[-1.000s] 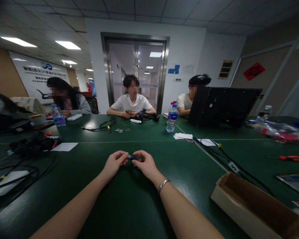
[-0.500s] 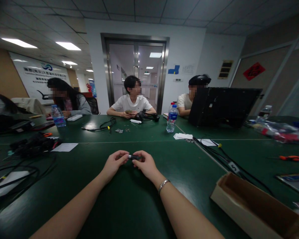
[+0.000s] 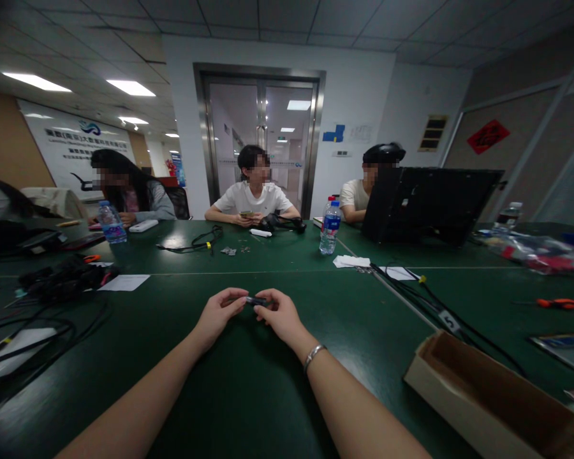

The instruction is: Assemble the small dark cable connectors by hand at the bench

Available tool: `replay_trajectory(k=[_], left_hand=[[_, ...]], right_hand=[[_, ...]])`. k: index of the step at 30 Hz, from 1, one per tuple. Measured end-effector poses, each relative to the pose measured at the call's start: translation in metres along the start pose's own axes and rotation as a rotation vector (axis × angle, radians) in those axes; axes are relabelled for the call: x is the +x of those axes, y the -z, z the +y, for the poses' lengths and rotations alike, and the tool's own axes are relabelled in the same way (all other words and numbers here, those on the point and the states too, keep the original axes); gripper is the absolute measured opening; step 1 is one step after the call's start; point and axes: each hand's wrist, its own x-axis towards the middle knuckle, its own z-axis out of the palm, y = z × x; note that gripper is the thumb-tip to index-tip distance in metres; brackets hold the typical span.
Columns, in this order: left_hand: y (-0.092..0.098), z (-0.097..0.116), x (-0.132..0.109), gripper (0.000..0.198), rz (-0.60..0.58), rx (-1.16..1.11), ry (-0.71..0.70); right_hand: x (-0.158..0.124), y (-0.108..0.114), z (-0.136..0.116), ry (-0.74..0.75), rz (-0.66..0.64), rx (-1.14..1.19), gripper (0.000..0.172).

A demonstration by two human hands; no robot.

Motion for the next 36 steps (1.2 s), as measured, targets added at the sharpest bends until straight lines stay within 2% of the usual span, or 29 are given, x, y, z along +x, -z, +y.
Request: replay_trajectory(k=[19, 26, 36], left_hand=[[-0.0012, 0.0099, -0.0028, 0.028, 0.002, 0.007, -0.007], [-0.0001, 0.006, -0.0015, 0.033, 0.013, 0.015, 0.007], [-0.0007, 0.007, -0.0014, 0.028, -0.007, -0.054, -0.017]], right_hand=[[0.0022, 0.0017, 0.0044, -0.001, -0.018, 0.018, 0.029], [0.0016, 0.0012, 0.0041, 0.009, -0.008, 0.009, 0.03], [0.0036, 0.0009, 0.004, -0.013, -0.024, 0.072, 0.033]])
